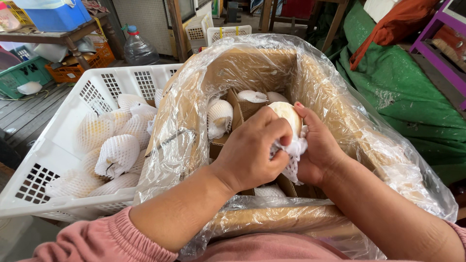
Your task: The person removes yellow pears from a white plastic basket, individually wraps each in a white foam net, and places them into a cardboard box lined with plastic. The process is repeated for multiple pears throughout the clip.
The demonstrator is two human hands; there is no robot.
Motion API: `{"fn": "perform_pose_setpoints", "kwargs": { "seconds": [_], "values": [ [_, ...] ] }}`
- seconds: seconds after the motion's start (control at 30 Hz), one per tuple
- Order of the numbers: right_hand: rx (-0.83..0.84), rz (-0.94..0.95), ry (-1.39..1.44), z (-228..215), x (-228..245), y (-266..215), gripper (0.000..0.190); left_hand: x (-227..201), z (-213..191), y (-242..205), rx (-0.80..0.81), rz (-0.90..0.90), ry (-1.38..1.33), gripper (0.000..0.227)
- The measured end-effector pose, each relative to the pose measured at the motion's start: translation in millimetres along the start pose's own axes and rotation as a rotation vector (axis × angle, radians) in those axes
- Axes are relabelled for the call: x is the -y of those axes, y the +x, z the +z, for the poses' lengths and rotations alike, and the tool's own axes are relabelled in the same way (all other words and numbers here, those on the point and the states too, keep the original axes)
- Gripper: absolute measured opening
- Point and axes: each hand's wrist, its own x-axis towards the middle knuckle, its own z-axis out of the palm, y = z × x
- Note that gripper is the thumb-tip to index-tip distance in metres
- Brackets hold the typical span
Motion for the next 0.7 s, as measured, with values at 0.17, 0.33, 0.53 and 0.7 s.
{"fn": "perform_pose_setpoints", "kwargs": {
  "seconds": [0.17,0.33,0.53,0.7],
  "values": [
    [0.067,-0.087,-0.045,-5.7,-1.6,3.5,0.048,4.1,3.2,3.0,-0.124,-0.051,-0.206,0.011],
    [0.000,-0.050,-0.056,-3.3,-0.9,5.3,0.049,11.0,-0.8,4.4,-0.264,-0.201,-0.333,0.018],
    [0.138,0.023,-0.073,4.4,-4.4,5.4,0.067,17.4,-3.6,15.2,-0.290,-0.518,-0.605,0.015],
    [0.101,0.098,-0.198,4.7,-4.2,2.2,0.079,32.9,-8.3,37.0,-0.362,-0.713,-0.525,0.017]
  ]
}}
